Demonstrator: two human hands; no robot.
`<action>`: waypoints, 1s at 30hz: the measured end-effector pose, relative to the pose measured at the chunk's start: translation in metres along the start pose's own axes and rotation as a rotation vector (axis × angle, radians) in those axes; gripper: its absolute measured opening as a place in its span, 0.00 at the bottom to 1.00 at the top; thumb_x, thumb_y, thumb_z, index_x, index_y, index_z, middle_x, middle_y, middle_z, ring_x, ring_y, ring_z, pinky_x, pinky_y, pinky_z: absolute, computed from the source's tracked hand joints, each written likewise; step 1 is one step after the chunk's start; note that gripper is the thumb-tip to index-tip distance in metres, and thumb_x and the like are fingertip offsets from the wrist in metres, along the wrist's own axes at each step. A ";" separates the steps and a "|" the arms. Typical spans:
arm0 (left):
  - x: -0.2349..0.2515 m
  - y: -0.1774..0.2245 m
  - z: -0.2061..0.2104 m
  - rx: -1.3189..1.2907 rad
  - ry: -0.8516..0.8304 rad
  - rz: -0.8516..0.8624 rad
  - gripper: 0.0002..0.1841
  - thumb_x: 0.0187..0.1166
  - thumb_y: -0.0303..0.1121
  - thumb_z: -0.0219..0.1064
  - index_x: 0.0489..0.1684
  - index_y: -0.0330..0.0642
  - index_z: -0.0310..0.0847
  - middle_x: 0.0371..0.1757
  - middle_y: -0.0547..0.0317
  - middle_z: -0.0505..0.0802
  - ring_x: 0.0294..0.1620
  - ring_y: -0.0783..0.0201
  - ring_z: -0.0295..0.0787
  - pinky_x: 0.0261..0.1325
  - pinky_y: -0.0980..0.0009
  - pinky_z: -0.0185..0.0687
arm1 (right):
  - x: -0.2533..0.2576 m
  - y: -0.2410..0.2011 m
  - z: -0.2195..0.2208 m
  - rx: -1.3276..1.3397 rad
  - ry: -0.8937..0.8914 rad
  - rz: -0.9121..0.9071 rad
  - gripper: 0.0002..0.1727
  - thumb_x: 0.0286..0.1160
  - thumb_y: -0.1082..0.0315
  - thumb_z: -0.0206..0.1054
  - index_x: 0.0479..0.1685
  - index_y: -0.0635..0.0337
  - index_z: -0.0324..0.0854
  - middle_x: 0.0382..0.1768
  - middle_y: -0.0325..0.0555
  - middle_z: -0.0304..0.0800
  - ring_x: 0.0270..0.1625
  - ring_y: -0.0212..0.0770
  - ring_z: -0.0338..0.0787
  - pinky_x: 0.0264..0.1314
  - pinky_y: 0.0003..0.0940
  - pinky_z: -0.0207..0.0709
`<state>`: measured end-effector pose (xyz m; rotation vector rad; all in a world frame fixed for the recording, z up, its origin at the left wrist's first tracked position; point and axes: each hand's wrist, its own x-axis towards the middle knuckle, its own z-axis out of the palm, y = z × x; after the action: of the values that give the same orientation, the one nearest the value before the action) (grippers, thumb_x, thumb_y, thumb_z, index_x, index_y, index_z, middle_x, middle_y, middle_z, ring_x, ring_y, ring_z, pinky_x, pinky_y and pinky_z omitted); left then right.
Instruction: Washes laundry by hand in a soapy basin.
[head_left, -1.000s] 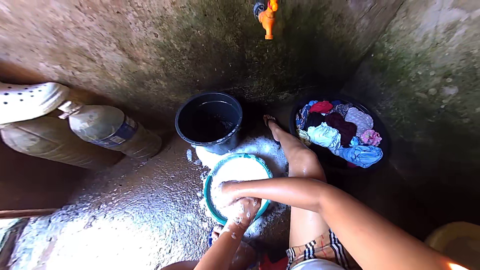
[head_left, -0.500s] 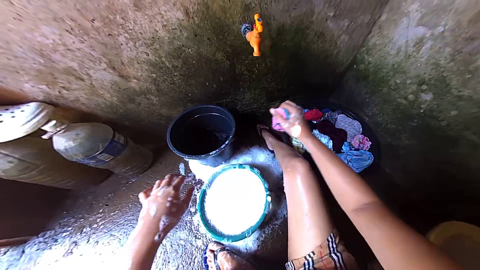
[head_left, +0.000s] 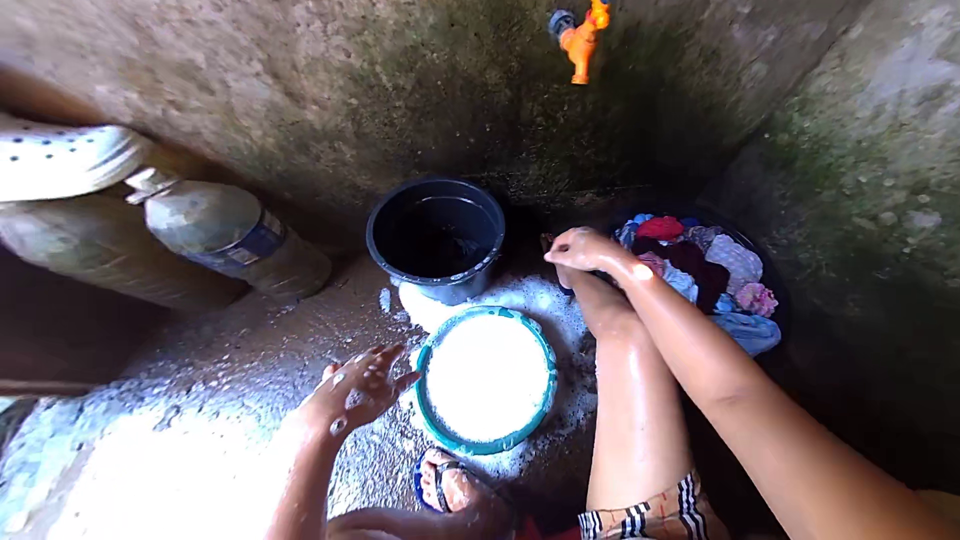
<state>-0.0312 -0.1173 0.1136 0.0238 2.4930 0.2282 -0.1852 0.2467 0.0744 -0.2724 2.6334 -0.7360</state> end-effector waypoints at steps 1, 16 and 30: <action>-0.001 0.001 0.000 -0.013 0.009 0.002 0.31 0.87 0.51 0.62 0.85 0.45 0.70 0.83 0.40 0.76 0.86 0.40 0.68 0.84 0.32 0.52 | 0.019 -0.017 0.024 0.025 -0.117 -0.035 0.21 0.85 0.53 0.66 0.60 0.62 0.89 0.66 0.60 0.88 0.73 0.57 0.83 0.80 0.63 0.68; -0.001 0.001 -0.008 -0.044 0.018 0.012 0.27 0.88 0.50 0.61 0.81 0.48 0.75 0.74 0.45 0.85 0.76 0.45 0.79 0.76 0.37 0.64 | -0.015 -0.009 0.381 -0.144 -0.486 0.001 0.37 0.81 0.75 0.60 0.91 0.69 0.54 0.93 0.70 0.44 0.96 0.66 0.43 0.97 0.56 0.38; 0.027 0.035 0.033 -0.013 -0.104 0.170 0.24 0.83 0.44 0.68 0.72 0.39 0.81 0.69 0.40 0.87 0.74 0.40 0.79 0.77 0.34 0.62 | -0.018 -0.092 0.156 0.251 -0.468 -0.312 0.15 0.77 0.69 0.71 0.52 0.74 0.84 0.49 0.60 0.89 0.51 0.45 0.88 0.62 0.41 0.80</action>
<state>-0.0346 -0.0751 0.0771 0.2375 2.3864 0.3065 -0.0961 0.1027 0.0065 -0.7002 2.0566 -0.9572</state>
